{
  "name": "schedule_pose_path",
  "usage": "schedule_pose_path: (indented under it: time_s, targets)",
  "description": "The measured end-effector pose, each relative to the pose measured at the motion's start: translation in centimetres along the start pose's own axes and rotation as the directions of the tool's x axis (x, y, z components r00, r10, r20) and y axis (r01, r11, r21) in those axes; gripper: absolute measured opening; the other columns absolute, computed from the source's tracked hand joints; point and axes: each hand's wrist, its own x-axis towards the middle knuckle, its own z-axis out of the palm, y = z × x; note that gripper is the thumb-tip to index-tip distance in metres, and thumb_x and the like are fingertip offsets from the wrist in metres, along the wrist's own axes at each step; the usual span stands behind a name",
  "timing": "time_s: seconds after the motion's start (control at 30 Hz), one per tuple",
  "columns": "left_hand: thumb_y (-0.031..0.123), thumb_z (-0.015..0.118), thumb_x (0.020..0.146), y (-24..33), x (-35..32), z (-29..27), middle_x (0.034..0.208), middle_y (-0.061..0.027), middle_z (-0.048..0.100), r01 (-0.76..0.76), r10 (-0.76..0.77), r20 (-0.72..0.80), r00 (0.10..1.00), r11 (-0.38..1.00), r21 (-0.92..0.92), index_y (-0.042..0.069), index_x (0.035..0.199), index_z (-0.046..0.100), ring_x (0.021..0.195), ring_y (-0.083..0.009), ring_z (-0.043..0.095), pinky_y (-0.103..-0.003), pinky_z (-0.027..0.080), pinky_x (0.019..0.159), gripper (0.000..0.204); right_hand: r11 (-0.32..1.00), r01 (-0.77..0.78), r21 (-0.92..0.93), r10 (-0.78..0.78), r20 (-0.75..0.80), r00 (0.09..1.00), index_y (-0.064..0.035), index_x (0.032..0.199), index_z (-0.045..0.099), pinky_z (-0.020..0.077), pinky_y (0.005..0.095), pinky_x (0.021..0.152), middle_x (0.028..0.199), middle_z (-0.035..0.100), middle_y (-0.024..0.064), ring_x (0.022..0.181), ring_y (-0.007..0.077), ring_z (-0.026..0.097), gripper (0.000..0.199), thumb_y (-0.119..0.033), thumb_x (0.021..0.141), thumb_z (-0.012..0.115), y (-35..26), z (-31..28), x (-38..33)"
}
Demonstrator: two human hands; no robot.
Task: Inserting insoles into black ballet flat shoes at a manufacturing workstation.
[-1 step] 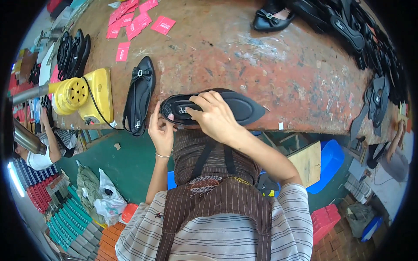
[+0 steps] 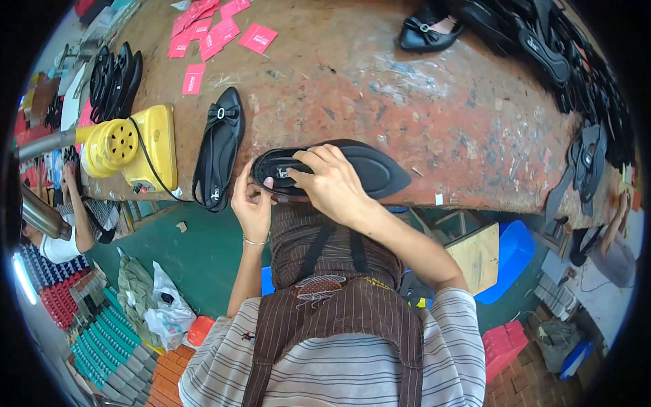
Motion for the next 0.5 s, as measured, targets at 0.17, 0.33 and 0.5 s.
schedule_pose_path:
  time_s: [0.17,0.33,0.5]
  targets:
    - [0.008,0.076,0.084,-0.6,1.4,0.3,0.068,0.0008,0.058,0.084,-0.088,-0.024,0.996,0.987,-0.14,-0.002,0.119,0.061,0.051,-0.003,0.054,-0.018,0.041,0.043,0.039,0.997,-0.032,0.071,0.034,-0.03,0.999,-0.0029,0.097,0.074,0.0481,0.042,0.091,0.109,0.065,0.0144,0.099,0.0299,0.061,0.028,0.001,0.069,0.071,0.3,3.0,0.9]
    - [0.009,0.076,0.085,-0.1,2.5,0.5,0.059,0.0045,0.052,0.132,-0.136,-0.043,0.99,0.987,-0.086,-0.002,0.105,0.065,0.047,-0.0006,0.049,-0.018,0.036,0.04,0.026,0.996,-0.072,0.05,0.068,0.074,0.995,-0.0005,0.101,0.072,0.0486,0.0413,0.09,0.112,0.064,0.0152,0.103,0.0306,0.06,0.031,0.0,0.07,0.069,0.3,2.9,1.0]
    - [0.004,0.069,0.09,-0.2,3.2,0.6,0.057,0.0043,0.049,0.196,-0.204,-0.059,0.977,0.973,-0.125,-0.002,0.095,0.067,0.047,-0.0002,0.043,-0.02,0.034,0.041,0.009,0.999,0.022,-0.028,-0.018,0.15,0.989,0.0011,0.106,0.069,0.0469,0.0418,0.097,0.121,0.061,0.0169,0.114,0.0322,0.058,0.036,0.0,0.07,0.066,0.5,3.7,2.0]
